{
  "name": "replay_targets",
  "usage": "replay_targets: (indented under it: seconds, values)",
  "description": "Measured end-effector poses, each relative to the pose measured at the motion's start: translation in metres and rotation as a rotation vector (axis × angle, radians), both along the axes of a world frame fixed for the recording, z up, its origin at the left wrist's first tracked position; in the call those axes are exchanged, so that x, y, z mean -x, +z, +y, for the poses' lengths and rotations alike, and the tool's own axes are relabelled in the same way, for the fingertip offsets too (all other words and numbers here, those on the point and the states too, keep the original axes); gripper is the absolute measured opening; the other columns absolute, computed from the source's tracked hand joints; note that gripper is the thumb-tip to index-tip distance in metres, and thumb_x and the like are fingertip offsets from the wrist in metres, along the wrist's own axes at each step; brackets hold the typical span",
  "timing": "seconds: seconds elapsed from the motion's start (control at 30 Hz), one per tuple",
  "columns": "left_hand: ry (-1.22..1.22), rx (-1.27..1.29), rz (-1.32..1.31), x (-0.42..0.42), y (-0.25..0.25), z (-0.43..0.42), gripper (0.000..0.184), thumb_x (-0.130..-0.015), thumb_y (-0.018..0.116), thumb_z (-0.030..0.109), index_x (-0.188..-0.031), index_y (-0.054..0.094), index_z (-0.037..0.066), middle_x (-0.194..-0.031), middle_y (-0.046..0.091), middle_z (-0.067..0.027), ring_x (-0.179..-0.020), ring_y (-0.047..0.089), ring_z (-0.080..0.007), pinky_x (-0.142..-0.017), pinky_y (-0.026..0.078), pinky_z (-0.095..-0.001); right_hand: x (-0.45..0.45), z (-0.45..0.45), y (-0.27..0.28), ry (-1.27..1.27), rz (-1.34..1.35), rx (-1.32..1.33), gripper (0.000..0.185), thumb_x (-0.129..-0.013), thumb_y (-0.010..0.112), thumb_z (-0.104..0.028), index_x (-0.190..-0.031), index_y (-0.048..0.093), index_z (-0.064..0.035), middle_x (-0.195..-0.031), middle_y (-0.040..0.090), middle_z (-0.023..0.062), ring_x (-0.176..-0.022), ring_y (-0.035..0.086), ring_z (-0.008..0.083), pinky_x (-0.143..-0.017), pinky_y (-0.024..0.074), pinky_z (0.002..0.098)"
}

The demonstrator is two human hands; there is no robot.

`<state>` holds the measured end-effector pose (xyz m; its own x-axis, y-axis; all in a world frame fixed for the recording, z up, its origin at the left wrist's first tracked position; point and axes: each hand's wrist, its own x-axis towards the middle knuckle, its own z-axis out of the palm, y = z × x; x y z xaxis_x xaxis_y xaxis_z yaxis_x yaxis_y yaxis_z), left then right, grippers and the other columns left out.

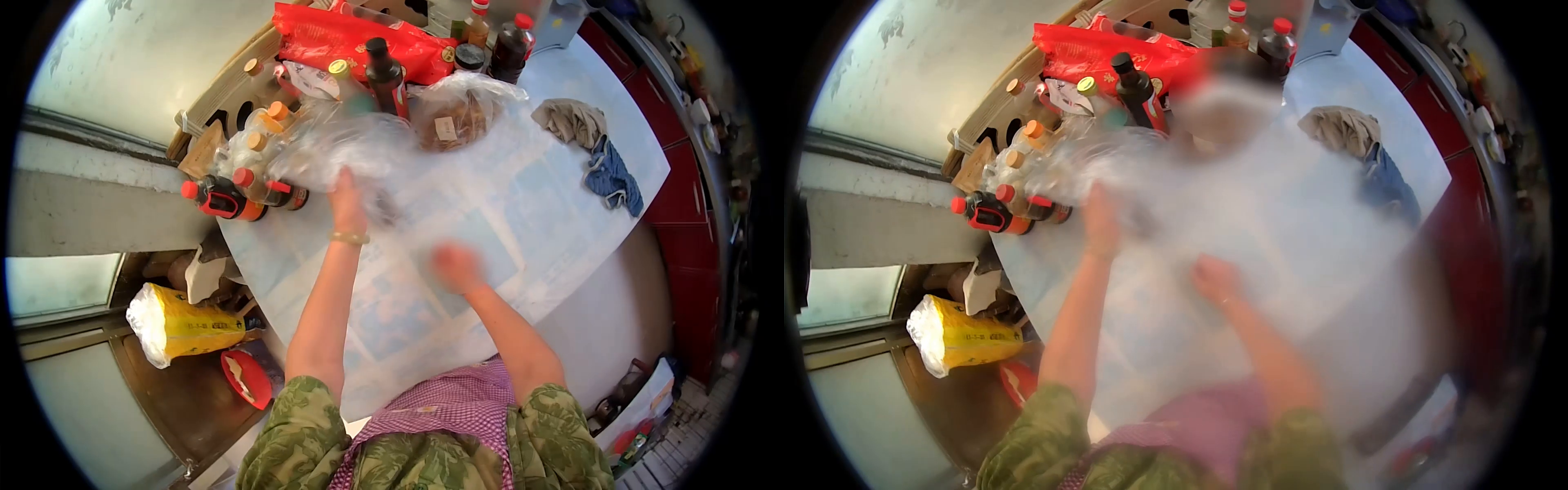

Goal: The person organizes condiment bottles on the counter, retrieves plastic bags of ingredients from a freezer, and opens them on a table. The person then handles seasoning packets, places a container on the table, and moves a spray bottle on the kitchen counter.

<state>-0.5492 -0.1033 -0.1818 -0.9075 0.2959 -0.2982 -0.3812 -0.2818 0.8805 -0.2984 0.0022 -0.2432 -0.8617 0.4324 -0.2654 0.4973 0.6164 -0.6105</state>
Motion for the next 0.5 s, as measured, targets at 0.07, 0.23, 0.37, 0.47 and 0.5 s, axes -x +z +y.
replay_targets:
  seconds: [0.07,0.23,0.37,0.47,0.5]
  values:
    - [0.051,-0.23,-0.095,-0.015,0.03,-0.012,0.01,-0.094,0.053,0.015,-0.098,0.058,0.007,-0.082,0.057,-0.0035,-0.07,0.055,-0.0151,-0.069,0.049,-0.0337,-0.001,-0.004,0.0,-0.003,-0.035,0.037,0.026,-0.085,0.054,-0.033,-0.087,0.063,-0.0095,-0.084,0.066,0.0166,-0.079,0.063,0.0372,-0.069,0.0496,0.0491]
    - [0.159,-0.463,-0.359,-0.034,0.082,-0.046,0.013,-0.096,0.046,0.012,-0.084,0.05,0.009,-0.066,0.04,0.0027,-0.053,0.033,-0.008,-0.05,0.035,-0.0254,0.0,-0.004,0.001,-0.014,-0.031,0.077,0.025,-0.084,0.055,-0.032,-0.085,0.064,-0.0093,-0.085,0.066,0.0165,-0.079,0.063,0.0366,-0.07,0.0491,0.0491]
    - [-0.142,-0.904,-0.512,-0.036,0.026,-0.108,0.013,-0.095,0.049,0.012,-0.104,0.052,0.004,-0.087,0.052,-0.0035,-0.073,0.049,-0.0135,-0.066,0.045,-0.0309,0.002,0.003,-0.007,0.05,-0.115,0.081,0.028,-0.086,0.057,-0.032,-0.102,0.065,-0.0105,-0.096,0.067,0.0176,-0.092,0.064,0.0349,-0.078,0.0506,0.0469]
    - [0.066,-0.849,-0.628,-0.073,0.09,-0.085,0.012,-0.095,0.041,0.008,-0.083,0.043,0.006,-0.069,0.036,0.0,-0.059,0.035,-0.0114,-0.053,0.035,-0.026,0.014,-0.005,-0.003,-0.131,0.317,0.52,0.044,-0.088,0.062,-0.029,-0.126,0.054,-0.0086,-0.109,0.066,0.0149,-0.106,0.061,0.0311,-0.087,0.0507,0.044]
    - [0.142,-0.918,-0.72,-0.085,0.11,-0.079,0.017,-0.094,0.038,0.007,-0.077,0.039,0.007,-0.065,0.032,0.0004,-0.055,0.032,-0.011,-0.051,0.033,-0.0249,0.019,-0.013,0.002,-0.144,0.46,0.71,0.051,-0.088,0.064,-0.028,-0.133,0.049,-0.0076,-0.113,0.065,0.0135,-0.111,0.06,0.0294,-0.09,0.0509,0.0429]
